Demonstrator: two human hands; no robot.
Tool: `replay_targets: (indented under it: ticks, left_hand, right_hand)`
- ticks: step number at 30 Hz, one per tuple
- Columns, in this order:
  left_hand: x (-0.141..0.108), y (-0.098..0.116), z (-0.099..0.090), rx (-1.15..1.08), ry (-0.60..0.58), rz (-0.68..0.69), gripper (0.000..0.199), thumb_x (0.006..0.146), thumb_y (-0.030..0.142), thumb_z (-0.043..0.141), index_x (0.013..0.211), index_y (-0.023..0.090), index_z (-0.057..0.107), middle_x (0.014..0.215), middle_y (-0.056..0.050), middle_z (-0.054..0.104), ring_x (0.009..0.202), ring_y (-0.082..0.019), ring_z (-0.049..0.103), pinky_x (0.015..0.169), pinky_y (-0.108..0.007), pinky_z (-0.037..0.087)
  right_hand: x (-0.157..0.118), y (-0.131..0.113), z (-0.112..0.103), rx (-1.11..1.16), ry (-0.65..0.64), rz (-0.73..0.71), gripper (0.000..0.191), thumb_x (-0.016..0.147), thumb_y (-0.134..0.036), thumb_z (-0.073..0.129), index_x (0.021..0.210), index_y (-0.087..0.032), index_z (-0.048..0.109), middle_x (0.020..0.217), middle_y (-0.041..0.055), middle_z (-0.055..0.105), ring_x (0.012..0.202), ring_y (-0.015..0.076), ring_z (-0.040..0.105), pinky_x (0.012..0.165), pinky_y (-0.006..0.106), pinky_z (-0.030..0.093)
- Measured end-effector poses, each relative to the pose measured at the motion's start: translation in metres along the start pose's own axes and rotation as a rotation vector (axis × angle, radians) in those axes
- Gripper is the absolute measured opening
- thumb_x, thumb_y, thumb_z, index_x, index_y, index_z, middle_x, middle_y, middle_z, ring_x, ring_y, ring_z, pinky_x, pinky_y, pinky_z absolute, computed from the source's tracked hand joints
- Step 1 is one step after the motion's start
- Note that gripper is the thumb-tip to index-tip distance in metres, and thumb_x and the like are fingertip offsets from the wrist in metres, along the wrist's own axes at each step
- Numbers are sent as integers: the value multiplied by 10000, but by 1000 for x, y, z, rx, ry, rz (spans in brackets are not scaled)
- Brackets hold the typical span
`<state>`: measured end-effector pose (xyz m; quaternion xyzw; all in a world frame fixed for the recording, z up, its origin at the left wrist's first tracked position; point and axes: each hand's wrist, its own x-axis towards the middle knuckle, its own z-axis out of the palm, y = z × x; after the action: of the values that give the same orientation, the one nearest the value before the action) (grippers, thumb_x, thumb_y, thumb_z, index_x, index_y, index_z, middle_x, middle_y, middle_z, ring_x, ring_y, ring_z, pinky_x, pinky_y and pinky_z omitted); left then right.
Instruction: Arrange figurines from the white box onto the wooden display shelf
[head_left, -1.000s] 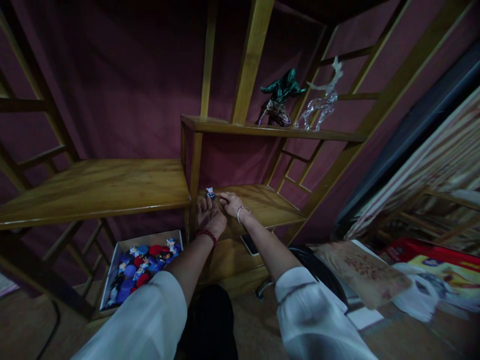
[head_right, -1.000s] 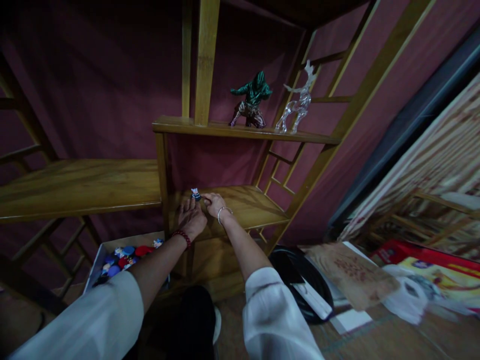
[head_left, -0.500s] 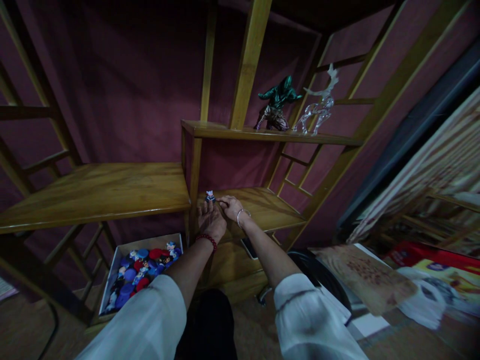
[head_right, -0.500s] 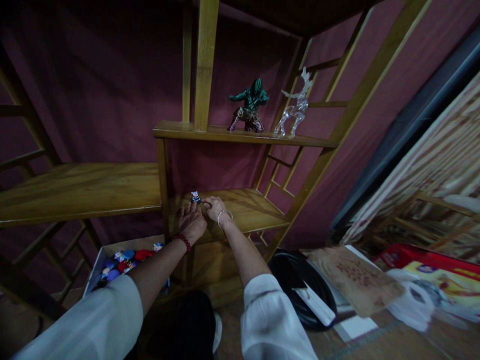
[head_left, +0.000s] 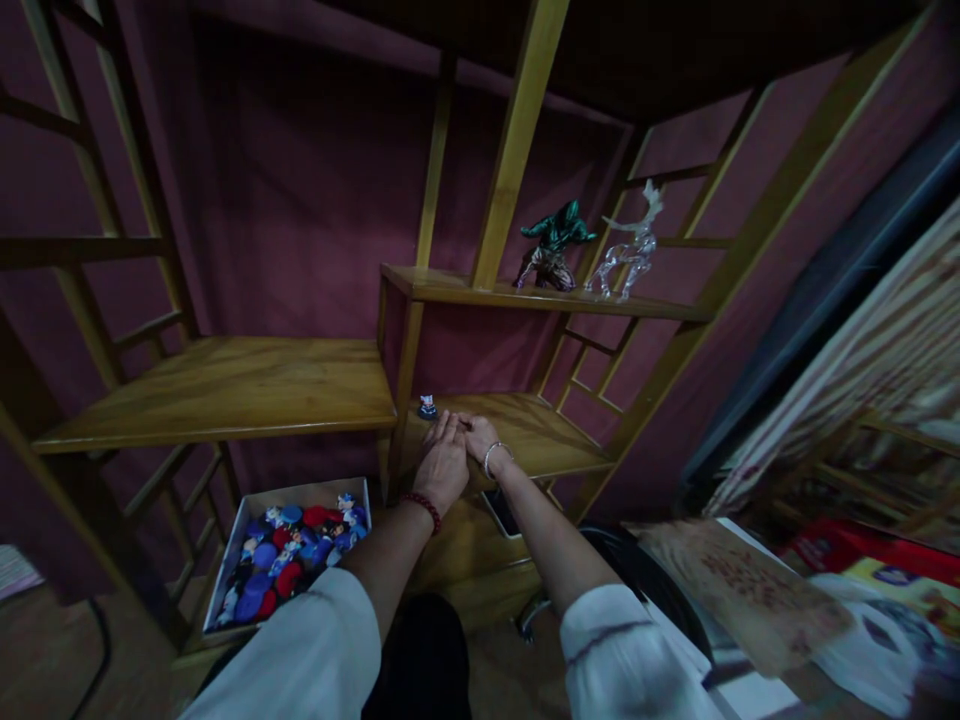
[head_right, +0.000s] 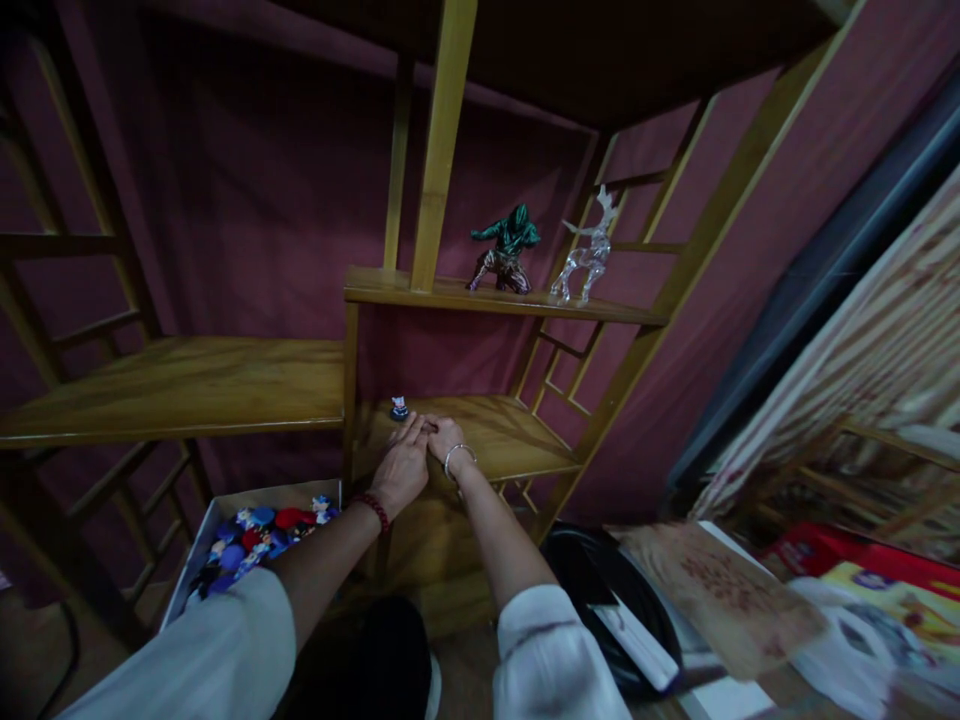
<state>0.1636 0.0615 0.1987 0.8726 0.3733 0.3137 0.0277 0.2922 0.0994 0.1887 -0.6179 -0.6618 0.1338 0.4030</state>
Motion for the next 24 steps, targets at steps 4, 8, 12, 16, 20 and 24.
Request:
replay_targets:
  ticks: [4, 8, 12, 16, 20, 24]
  left_hand:
    - [-6, 5, -4, -91, -3, 14, 477, 716, 32, 309, 1166, 27, 467, 1310, -152, 388, 1270, -182, 226, 1035, -331, 251]
    - [-22, 12, -4, -168, 21, -21, 523, 715, 38, 316, 1232, 56, 395, 1318, -137, 381, 1218, -179, 334, 1000, -295, 319]
    - [-43, 16, -3, -252, 37, -1, 566, 695, 39, 339, 1258, 83, 361, 1336, -118, 358, 1210, -182, 345, 1004, -301, 325]
    - [-67, 13, -6, -312, 66, 52, 578, 683, 44, 349, 1260, 70, 349, 1328, -132, 360, 1225, -192, 316, 1021, -340, 307]
    - [-88, 8, -11, -353, 95, 82, 591, 671, 33, 348, 1261, 77, 344, 1311, -129, 379, 1219, -186, 321, 1026, -351, 301]
    - [-109, 0, -20, -375, 77, 116, 626, 660, 22, 355, 1276, 125, 317, 1315, -104, 376, 1209, -174, 333, 1013, -343, 320]
  right_hand:
    - [-14, -7, -1, 34, 73, 26, 254, 697, -156, 447, 839, -187, 656, 838, 19, 676, 758, 156, 604, 742, 271, 467]
    - [-32, -14, -1, 78, 78, 5, 289, 703, -148, 418, 861, -202, 654, 854, 22, 675, 799, 161, 613, 765, 289, 474]
    - [-53, -22, -1, 58, 100, 13, 323, 682, -135, 422, 889, -227, 652, 881, 6, 672, 837, 165, 612, 791, 315, 477]
    - [-71, -33, 3, -10, 100, 32, 342, 679, -123, 410, 889, -243, 652, 891, -3, 669, 838, 162, 613, 794, 321, 477]
    - [-87, -44, 12, -45, 129, 0, 367, 656, -90, 406, 871, -258, 652, 892, -10, 660, 855, 152, 599, 809, 317, 468]
    - [-107, -56, 23, -27, 194, -60, 358, 674, -98, 388, 880, -240, 645, 901, 14, 645, 872, 156, 574, 830, 334, 449]
